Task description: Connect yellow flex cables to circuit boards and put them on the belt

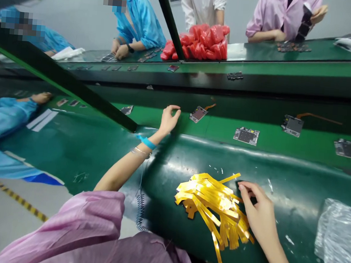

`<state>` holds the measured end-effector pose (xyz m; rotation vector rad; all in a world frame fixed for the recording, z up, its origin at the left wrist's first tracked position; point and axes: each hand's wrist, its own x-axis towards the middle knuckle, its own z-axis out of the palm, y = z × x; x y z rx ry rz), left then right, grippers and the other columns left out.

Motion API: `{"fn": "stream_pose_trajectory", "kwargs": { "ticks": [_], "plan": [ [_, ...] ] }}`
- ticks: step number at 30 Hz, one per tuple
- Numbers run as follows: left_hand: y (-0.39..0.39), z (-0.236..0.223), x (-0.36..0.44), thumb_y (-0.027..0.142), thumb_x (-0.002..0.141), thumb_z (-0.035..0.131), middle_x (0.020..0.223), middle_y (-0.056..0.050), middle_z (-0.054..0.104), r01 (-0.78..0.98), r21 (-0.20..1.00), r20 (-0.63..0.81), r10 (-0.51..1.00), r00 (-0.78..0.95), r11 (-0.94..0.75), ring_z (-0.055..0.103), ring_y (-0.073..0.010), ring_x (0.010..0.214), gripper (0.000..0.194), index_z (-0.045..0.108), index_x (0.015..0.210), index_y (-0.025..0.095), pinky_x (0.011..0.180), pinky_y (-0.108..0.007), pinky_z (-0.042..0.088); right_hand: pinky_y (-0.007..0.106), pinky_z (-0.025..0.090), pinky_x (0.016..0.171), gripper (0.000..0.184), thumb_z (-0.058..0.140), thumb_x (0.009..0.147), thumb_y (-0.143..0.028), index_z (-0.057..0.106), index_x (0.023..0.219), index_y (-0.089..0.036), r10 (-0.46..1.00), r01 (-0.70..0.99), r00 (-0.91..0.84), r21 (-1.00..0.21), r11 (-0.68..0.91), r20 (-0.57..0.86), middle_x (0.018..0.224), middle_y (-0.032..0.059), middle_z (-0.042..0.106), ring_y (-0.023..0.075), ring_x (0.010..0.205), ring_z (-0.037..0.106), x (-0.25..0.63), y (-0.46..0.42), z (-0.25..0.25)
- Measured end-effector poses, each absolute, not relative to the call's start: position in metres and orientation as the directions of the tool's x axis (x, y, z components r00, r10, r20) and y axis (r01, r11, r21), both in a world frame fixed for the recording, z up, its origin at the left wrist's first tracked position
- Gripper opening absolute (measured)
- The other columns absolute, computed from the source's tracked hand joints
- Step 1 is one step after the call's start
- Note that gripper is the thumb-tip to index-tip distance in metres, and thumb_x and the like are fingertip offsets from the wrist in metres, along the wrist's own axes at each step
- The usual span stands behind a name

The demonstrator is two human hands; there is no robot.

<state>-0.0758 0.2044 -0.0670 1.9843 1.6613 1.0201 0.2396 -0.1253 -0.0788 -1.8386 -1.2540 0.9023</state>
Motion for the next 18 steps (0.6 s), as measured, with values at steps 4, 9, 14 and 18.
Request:
{"fn": "stream_pose_trajectory", "kwargs": {
  "ticks": [4, 9, 14, 18],
  "plan": [
    [0.160, -0.091, -0.092, 0.022, 0.099, 0.056, 0.139, -0.010, 0.060, 0.767, 0.552, 0.411, 0.907, 0.091, -0.327, 0.038, -0.0274, 0.140, 0.013, 0.064, 0.109, 0.021, 0.122, -0.045, 0.024, 0.032, 0.053, 0.072, 0.027, 0.055, 0.101, -0.045, 0.073, 0.101, -0.024, 0.998, 0.569, 0.016, -0.820, -0.058, -0.059, 0.097, 0.0062, 0.075, 0.0212, 0.078, 0.067, 0.210, -0.115, -0.066],
    [0.147, -0.100, -0.088, 0.025, 0.101, 0.054, 0.142, -0.010, 0.059, 0.849, 0.261, 0.565, 0.786, 0.251, -0.459, 0.040, -0.0307, 0.140, 0.017, 0.064, 0.114, 0.023, 0.118, -0.049, 0.026, 0.036, 0.053, 0.083, 0.019, 0.052, 0.104, -0.029, 0.069, 0.097, -0.025, 0.954, 0.585, -0.301, -0.790, 0.183, -0.002, 0.098, 0.0046, 0.073, 0.0231, 0.091, 0.069, 0.164, -0.097, -0.050],
    [0.149, -0.098, -0.087, 0.025, 0.101, 0.053, 0.139, -0.010, 0.061, 0.866, 0.269, 0.598, 0.778, 0.193, -0.421, 0.043, -0.0307, 0.136, 0.016, 0.064, 0.113, 0.023, 0.112, -0.048, 0.032, 0.037, 0.052, 0.074, 0.016, 0.053, 0.102, -0.024, 0.064, 0.091, -0.024, 0.923, 0.714, -0.356, -0.680, 0.165, -0.150, 0.090, 0.0013, 0.072, 0.0237, 0.083, 0.071, 0.150, -0.104, -0.049],
    [0.148, -0.098, -0.087, 0.026, 0.101, 0.052, 0.139, -0.011, 0.061, 0.852, 0.272, 0.608, 0.766, 0.208, -0.447, 0.043, -0.0311, 0.135, 0.017, 0.063, 0.113, 0.022, 0.112, -0.048, 0.032, 0.036, 0.052, 0.072, 0.015, 0.053, 0.104, -0.029, 0.063, 0.094, -0.025, 0.942, 0.745, -0.289, -0.658, 0.108, -0.173, 0.087, 0.0010, 0.070, 0.0227, 0.081, 0.070, 0.161, -0.120, -0.048]
  ]
}}
